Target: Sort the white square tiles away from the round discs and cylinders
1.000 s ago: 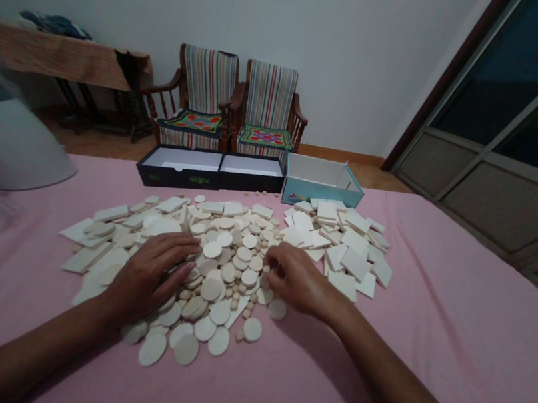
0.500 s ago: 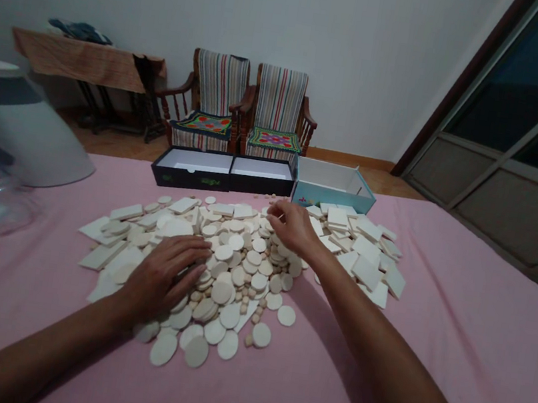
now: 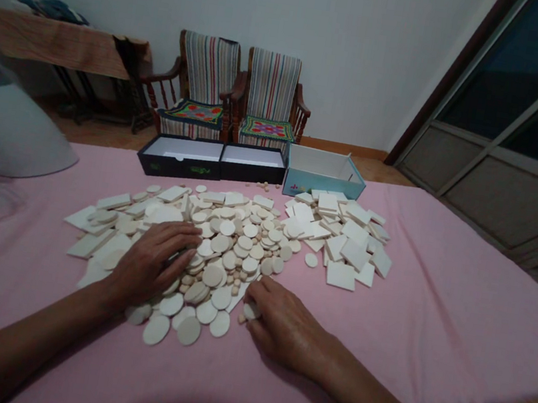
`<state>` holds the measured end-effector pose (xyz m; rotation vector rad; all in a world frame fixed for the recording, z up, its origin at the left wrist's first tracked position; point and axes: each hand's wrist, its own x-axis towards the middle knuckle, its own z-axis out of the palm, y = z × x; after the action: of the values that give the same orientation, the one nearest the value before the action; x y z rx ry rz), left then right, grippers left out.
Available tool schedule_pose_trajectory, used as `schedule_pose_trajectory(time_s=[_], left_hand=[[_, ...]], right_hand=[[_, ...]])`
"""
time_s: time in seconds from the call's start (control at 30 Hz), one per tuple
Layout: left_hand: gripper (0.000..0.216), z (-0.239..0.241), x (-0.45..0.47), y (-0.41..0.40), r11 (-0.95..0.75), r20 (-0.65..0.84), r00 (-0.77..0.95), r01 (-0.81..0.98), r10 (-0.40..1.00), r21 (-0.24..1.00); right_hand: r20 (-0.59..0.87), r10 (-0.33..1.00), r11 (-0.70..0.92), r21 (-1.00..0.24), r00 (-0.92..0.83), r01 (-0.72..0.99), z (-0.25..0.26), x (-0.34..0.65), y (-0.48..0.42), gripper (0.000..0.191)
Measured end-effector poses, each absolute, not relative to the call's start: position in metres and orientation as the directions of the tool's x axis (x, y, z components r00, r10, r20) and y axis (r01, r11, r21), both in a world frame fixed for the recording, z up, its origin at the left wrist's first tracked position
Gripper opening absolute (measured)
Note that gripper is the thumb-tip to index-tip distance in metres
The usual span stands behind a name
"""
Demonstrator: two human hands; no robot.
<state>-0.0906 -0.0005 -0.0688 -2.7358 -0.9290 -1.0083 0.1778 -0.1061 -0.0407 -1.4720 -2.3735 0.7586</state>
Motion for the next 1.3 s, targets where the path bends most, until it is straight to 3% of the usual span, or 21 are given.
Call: schedule_pose_trajectory(time_s=[0.17, 0.37, 0.47, 0.57, 0.73, 0.83, 0.93, 1.03, 1.1, 1.17, 1.3], left_hand=[[0.017, -0.068, -0.091, -0.001, -0.817, 0.617, 0.601, 0.563, 0.509, 0.125], [0.017, -0.069, -0.091, -0.001, -0.813, 0.618, 0.598, 0.57, 0.511, 0.12], [0.017, -0.068, -0.091, -0.002, -0.812, 0.609, 0.601, 0.57, 0.518, 0.128], [0.018, -0.068, -0.091, -0.002, -0.811, 0.604, 0.6, 0.568, 0.525, 0.141], [0.017, -0.068, -0.092, -0.001, -0.814, 0.605, 0.601, 0.564, 0.522, 0.143], [0.017, -0.068, -0.091, -0.001, -0.812, 0.603, 0.603, 0.567, 0.523, 0.136], [0.017, -0.068, -0.091, -0.001, -0.813, 0.608, 0.603, 0.568, 0.516, 0.127], [0.018, -0.068, -0.091, -0.001, -0.815, 0.62, 0.598, 0.566, 0.508, 0.123], [0.018, -0.067, -0.091, -0.002, -0.816, 0.62, 0.597, 0.564, 0.509, 0.126], [0.017, -0.067, -0.091, -0.002, -0.818, 0.617, 0.6, 0.561, 0.509, 0.128], [0.017, -0.066, -0.09, -0.002, -0.82, 0.621, 0.599, 0.558, 0.506, 0.13]], right_hand=[[0.002, 0.899, 0.373, -0.53, -0.438, 0.762, -0.036, 0.183, -0.081, 0.017], [0.265, 0.942, 0.329, -0.616, -0.205, 0.716, -0.015, 0.175, -0.051, 0.013], [0.103, 0.916, 0.368, -0.606, -0.388, 0.706, -0.014, 0.17, -0.072, 0.002], [-0.166, 0.797, 0.387, -0.597, -0.581, 0.703, -0.022, 0.168, -0.103, 0.014], [-0.189, 0.782, 0.391, -0.594, -0.595, 0.703, -0.035, 0.173, -0.116, 0.018], [-0.111, 0.843, 0.386, -0.557, -0.527, 0.735, -0.03, 0.181, -0.085, 0.018], [0.086, 0.918, 0.379, -0.485, -0.388, 0.788, -0.021, 0.186, -0.038, 0.016], [0.347, 0.921, 0.354, -0.556, -0.177, 0.752, -0.014, 0.185, -0.006, 0.015], [0.411, 0.903, 0.369, -0.594, -0.124, 0.715, -0.012, 0.182, -0.004, 0.015], [0.34, 0.918, 0.372, -0.571, -0.202, 0.732, -0.013, 0.18, -0.017, 0.009], [0.031, 0.922, 0.344, -0.527, -0.387, 0.777, -0.026, 0.179, -0.06, 0.014]])
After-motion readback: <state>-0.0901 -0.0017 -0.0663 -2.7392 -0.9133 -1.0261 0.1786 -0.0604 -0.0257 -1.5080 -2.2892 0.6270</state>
